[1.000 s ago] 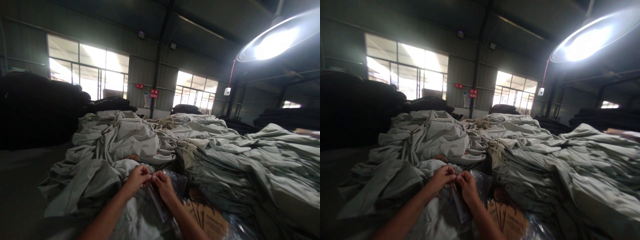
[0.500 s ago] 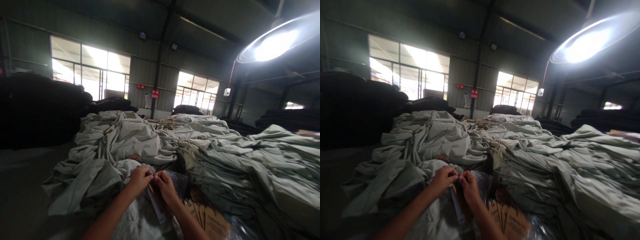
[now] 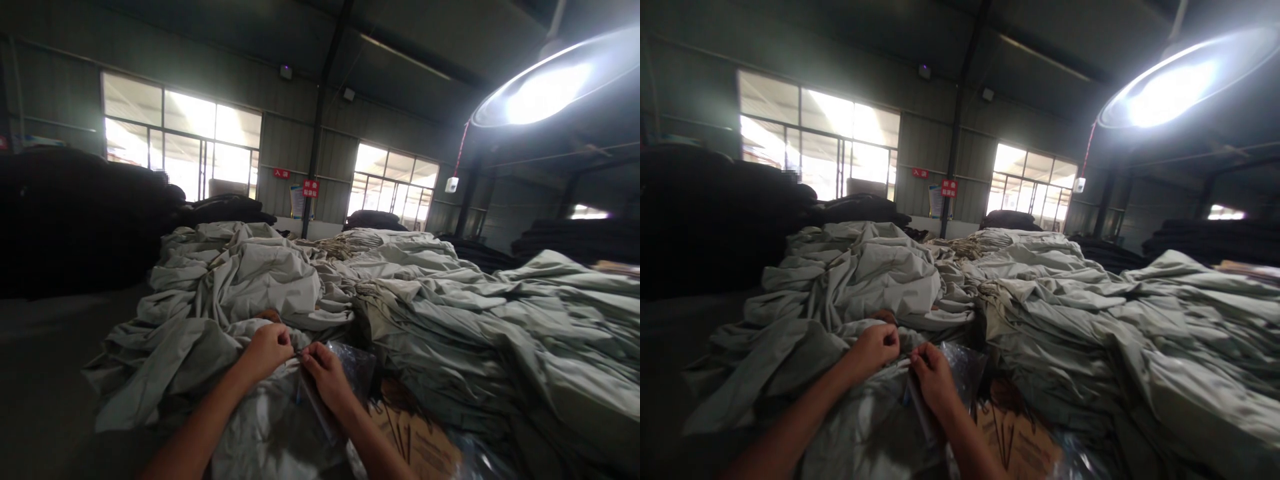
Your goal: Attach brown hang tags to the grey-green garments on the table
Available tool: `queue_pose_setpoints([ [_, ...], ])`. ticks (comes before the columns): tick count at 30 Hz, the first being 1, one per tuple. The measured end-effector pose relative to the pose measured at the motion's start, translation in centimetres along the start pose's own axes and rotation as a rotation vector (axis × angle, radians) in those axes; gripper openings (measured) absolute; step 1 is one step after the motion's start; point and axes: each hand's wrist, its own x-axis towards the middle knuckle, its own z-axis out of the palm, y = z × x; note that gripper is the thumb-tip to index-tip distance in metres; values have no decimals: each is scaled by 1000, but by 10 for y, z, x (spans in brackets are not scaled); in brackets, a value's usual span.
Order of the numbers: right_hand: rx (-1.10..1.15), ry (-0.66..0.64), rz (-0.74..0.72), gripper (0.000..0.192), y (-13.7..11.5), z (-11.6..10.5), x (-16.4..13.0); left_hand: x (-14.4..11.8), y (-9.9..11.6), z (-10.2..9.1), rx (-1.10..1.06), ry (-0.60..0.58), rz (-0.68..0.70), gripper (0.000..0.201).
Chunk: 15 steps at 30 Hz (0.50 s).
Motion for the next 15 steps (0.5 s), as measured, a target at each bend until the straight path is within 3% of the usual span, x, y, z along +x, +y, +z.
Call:
queue_pose_setpoints([
  [4, -168, 32, -73, 10, -2, -1, -4, -4, -1, -1, -5, -104, 62, 4],
  [8, -206, 21, -87, 9, -7, 0, -7, -6, -6, 5, 137, -231, 119, 18],
  [11, -173, 10, -65, 6, -10, 1, -8, -6, -7, 4, 300, -253, 95, 21],
  [15, -155, 25, -36, 10, -10, 2, -9, -9, 4, -7, 359, -238, 109, 20],
])
